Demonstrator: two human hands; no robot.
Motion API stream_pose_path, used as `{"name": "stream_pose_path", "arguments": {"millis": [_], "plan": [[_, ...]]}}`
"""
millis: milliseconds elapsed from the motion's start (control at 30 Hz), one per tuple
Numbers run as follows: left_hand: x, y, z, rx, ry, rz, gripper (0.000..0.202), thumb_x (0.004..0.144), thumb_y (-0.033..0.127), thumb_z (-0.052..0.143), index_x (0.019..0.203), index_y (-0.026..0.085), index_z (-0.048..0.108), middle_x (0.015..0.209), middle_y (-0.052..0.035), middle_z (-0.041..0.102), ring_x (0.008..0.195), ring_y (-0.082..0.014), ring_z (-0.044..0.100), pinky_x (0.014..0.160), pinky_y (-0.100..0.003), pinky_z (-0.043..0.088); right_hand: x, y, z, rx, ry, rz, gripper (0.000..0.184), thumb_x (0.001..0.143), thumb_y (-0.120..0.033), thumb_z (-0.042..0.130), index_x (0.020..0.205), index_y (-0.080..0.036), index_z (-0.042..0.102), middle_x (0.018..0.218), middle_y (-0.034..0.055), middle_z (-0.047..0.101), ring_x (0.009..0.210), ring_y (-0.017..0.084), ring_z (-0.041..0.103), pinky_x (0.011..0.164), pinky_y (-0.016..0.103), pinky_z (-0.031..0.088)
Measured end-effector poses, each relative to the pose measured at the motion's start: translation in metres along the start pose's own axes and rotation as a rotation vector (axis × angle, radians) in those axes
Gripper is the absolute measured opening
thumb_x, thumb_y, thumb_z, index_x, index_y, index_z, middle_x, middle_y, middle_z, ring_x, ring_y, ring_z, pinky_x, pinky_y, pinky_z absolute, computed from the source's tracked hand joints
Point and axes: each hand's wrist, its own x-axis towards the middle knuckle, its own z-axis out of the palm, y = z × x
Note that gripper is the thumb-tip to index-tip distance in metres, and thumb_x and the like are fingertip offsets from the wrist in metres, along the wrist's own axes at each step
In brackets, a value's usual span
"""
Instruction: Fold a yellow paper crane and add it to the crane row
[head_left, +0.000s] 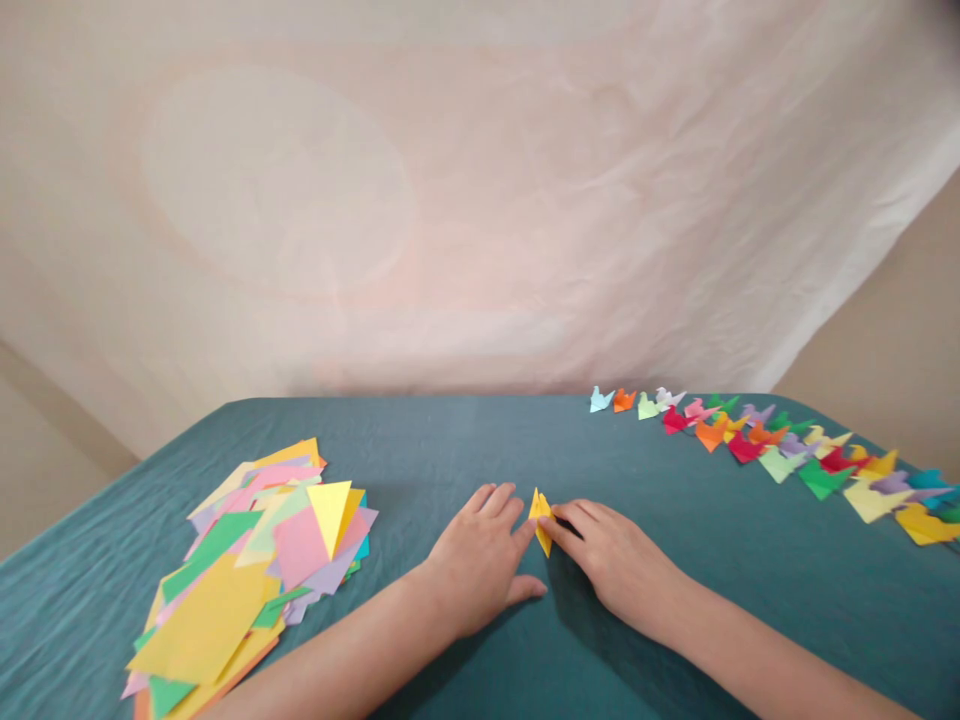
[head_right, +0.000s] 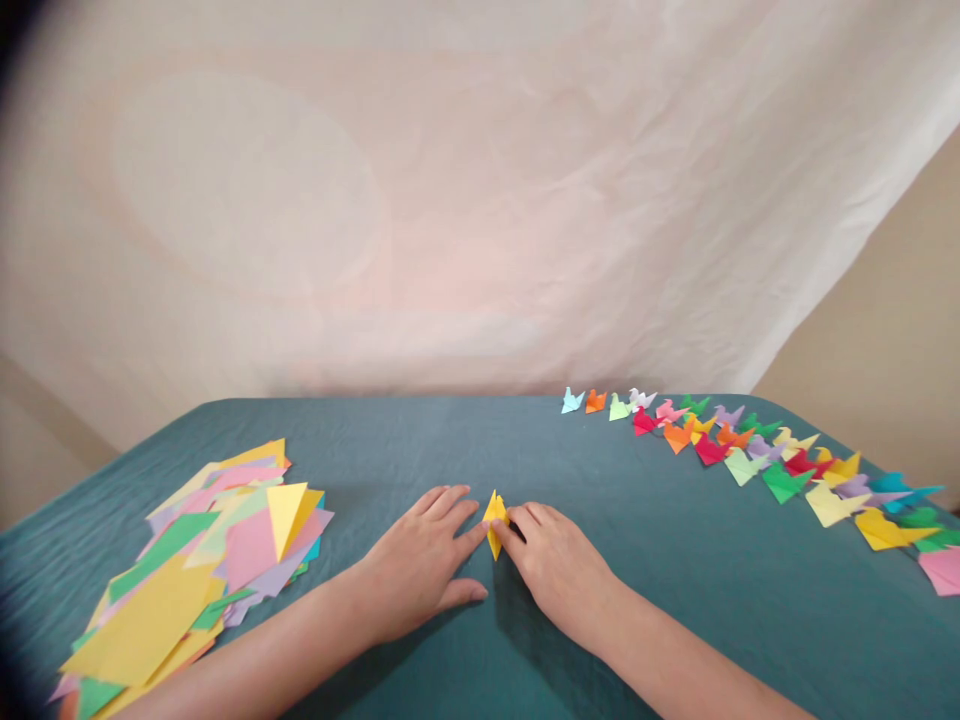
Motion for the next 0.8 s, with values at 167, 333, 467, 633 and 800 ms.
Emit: {"name": "stream_pose_path", "arguments": {"millis": [167, 333, 467, 633, 800], "plan": [[0.0, 0.001, -0.001, 0.005, 0.004, 0.005, 0.058, 0.08, 0.058, 0.051, 0.123, 0.019, 0.051, 0.125, -0.0117, 0.051, 0.124, -0.0299, 0.037, 0.102, -0.044, 0.026, 0.001, -0.004, -0.001, -0.015, -0.034, 0.009, 0.033, 0.084, -0.008, 0.051, 0.116, -0.013, 0.055, 0.099, 0.012, 0.059, 0.092, 0.023, 0.054, 0.077, 0.037, 0.049], [0.001, 0.001, 0.001, 0.02, 0.029, 0.004, 0.056, 0.08, 0.057, 0.053, 0.121, 0.019, 0.053, 0.122, -0.0115, 0.053, 0.122, -0.0293, 0.039, 0.101, -0.043, 0.027, 0.004, -0.004, -0.007, 0.0, -0.063, 0.03, 0.03, 0.086, -0.009, 0.047, 0.114, -0.015, 0.057, 0.098, 0.0113, 0.058, 0.091, 0.023, 0.055, 0.075, 0.036, 0.048], [0.002, 0.002, 0.002, 0.047, 0.042, 0.01, 0.055, 0.081, 0.056, 0.051, 0.121, 0.018, 0.053, 0.122, -0.0117, 0.053, 0.123, -0.0292, 0.038, 0.102, -0.043, 0.026, 0.005, 0.001, -0.013, 0.024, -0.094, 0.026, 0.031, 0.086, -0.008, 0.046, 0.113, -0.018, 0.058, 0.098, 0.0099, 0.059, 0.093, 0.022, 0.055, 0.077, 0.035, 0.047], [0.002, 0.001, 0.003, 0.076, 0.052, 0.024, 0.054, 0.081, 0.057, 0.051, 0.119, 0.018, 0.054, 0.122, -0.0122, 0.053, 0.122, -0.029, 0.039, 0.101, -0.042, 0.027, 0.004, 0.007, -0.018, 0.087, -0.14, 0.011, 0.034, 0.084, -0.005, 0.044, 0.11, -0.018, 0.059, 0.102, 0.0098, 0.058, 0.095, 0.021, 0.054, 0.079, 0.035, 0.046], [0.001, 0.001, 0.002, 0.079, 0.062, 0.016, 0.053, 0.081, 0.057, 0.051, 0.118, 0.018, 0.054, 0.118, -0.0118, 0.054, 0.118, -0.0288, 0.042, 0.099, -0.042, 0.028, 0.003, 0.01, -0.012, 0.123, -0.052, 0.016, 0.036, 0.081, -0.002, 0.044, 0.109, -0.018, 0.06, 0.099, 0.0092, 0.059, 0.094, 0.02, 0.053, 0.081, 0.034, 0.044]]}}
